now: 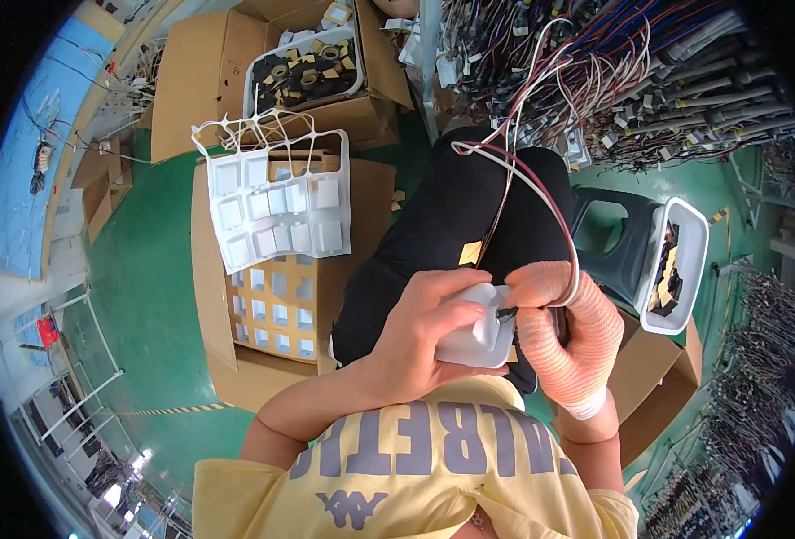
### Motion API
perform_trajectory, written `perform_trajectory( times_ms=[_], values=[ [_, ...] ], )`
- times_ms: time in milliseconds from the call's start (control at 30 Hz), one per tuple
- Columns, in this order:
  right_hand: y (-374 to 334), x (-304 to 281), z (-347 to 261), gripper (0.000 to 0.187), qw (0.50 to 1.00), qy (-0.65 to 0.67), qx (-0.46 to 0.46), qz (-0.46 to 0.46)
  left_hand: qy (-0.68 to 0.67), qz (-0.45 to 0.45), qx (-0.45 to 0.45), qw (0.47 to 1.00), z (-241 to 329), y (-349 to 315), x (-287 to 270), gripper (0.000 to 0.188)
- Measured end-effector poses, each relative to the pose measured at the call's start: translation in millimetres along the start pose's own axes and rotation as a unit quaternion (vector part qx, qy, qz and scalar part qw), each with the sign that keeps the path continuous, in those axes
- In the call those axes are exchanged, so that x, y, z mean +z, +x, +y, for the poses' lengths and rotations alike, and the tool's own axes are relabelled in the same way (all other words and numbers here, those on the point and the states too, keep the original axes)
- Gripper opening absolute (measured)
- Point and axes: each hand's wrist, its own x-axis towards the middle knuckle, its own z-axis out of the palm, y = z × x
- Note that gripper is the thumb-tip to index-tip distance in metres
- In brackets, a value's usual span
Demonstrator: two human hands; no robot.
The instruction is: Taping a small electronic component to a wire harness on an assembly line.
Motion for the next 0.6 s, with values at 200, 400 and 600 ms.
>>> perform_trajectory(
  times_ms=[200, 400, 600],
  values=[
    [-0.5, 4.1, -1.9, 0.01, 0.999, 0.014, 0.015, 0.04, 0.067, 0.017, 0.024, 0.997, -0.1, -2.2, 2.8, 0.066],
    [7.5, 0.6, -0.5, 0.009, 0.982, -0.116, -0.15, -0.013, 0.083, 0.016, 0.025, 0.996, 1.0, 0.0, -0.4, 0.066],
    [17.2, -11.0, 1.1, 0.006, 0.998, -0.012, -0.03, -0.053, -0.015, -0.044, -0.05, 0.998, 2.2, 6.0, 0.7, 0.063]
  ],
)
